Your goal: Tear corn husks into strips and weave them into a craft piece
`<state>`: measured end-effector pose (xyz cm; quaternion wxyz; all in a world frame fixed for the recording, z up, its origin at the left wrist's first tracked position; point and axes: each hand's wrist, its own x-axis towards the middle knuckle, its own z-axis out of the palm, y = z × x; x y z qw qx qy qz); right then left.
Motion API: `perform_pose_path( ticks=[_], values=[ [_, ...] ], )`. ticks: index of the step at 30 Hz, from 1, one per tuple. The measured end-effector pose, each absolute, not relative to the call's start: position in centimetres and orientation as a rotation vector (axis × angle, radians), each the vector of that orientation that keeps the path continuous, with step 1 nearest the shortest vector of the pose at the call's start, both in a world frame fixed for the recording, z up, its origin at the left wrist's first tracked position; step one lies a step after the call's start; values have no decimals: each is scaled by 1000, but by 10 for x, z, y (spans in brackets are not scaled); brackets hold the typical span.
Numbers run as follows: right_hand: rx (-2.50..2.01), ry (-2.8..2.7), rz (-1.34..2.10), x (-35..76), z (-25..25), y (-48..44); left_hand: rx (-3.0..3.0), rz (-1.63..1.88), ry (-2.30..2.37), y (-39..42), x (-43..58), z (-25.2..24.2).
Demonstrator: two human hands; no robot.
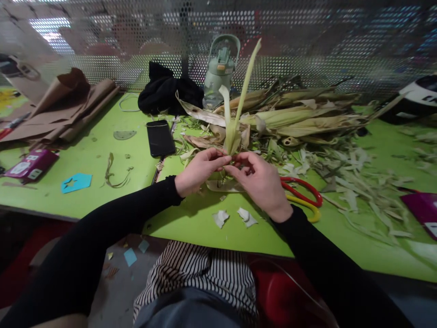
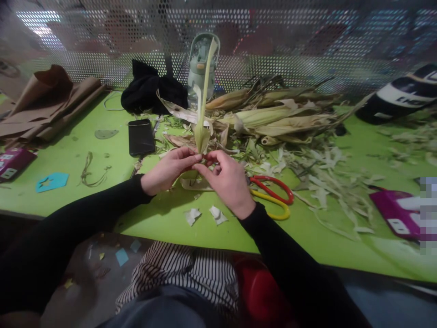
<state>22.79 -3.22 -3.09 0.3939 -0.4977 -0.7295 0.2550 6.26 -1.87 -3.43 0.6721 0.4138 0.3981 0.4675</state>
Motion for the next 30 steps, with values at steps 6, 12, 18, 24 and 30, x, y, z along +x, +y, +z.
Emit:
perform_pose_path(
  ticks=[6, 12, 18, 24, 30],
  values=[
    [-1233, -1851, 519, 230, -29, -35, 939, 1116, 930, -17, 64, -35],
    [-1294, -2001, 417, 222, -35, -34, 977, 1086, 924, -21, 64, -31],
    [-1198, -1947, 503, 230, -35, -28, 1012, 1094, 975, -19, 65, -31],
    [-1063, -1901, 604, 233, -30, -30, 964, 1064, 911, -19, 63, -33],
    [-876, -1969, 484, 231, -27, -35, 814, 905, 848, -24, 60, -27]
  ],
)
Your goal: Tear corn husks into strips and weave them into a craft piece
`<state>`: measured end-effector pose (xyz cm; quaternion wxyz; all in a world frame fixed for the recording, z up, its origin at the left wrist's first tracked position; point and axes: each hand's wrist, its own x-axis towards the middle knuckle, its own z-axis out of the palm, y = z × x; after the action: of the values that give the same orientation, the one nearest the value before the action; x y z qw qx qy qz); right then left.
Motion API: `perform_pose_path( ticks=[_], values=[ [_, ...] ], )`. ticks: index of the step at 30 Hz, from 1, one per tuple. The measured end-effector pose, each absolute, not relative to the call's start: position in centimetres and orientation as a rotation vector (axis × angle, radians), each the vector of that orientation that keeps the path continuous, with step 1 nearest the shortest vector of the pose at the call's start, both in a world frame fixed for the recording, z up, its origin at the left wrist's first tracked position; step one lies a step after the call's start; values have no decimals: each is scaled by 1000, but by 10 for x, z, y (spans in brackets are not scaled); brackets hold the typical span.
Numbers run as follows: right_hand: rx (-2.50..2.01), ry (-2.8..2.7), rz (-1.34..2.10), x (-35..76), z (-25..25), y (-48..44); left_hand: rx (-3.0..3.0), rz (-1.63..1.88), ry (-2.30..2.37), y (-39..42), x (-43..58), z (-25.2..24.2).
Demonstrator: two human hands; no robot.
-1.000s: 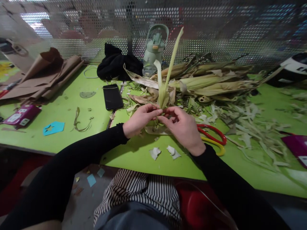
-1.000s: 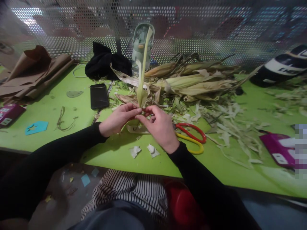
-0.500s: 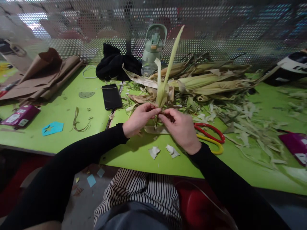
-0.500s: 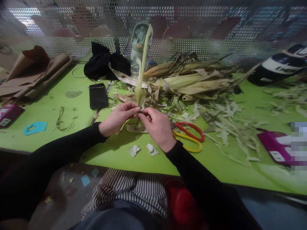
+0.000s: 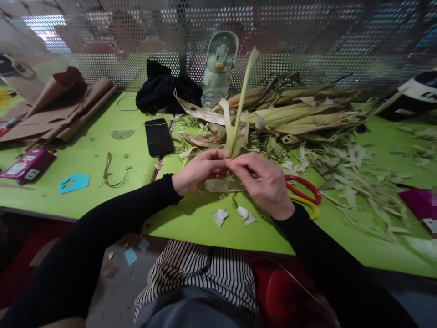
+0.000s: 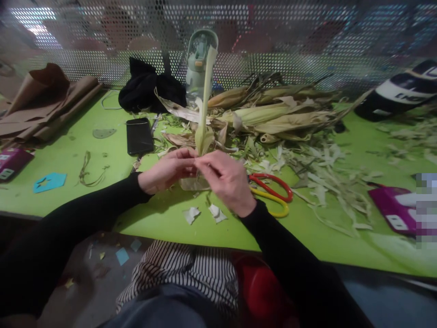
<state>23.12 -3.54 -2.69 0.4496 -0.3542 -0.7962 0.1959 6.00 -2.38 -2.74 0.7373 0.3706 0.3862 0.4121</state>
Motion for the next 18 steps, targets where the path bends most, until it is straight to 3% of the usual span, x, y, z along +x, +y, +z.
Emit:
perform_pose_path(
  ticks=[4, 11, 18],
  values=[
    [-1003, -1510, 892, 237, -31, -29, 770, 870, 679, -28, 61, -24],
    [-839, -1070, 1498, 230, -26, -30, 757, 913, 551, -29, 62, -29],
    [-738, -1079, 1608, 231, -19, -35, 791, 902, 469, -33, 64, -34]
  ],
)
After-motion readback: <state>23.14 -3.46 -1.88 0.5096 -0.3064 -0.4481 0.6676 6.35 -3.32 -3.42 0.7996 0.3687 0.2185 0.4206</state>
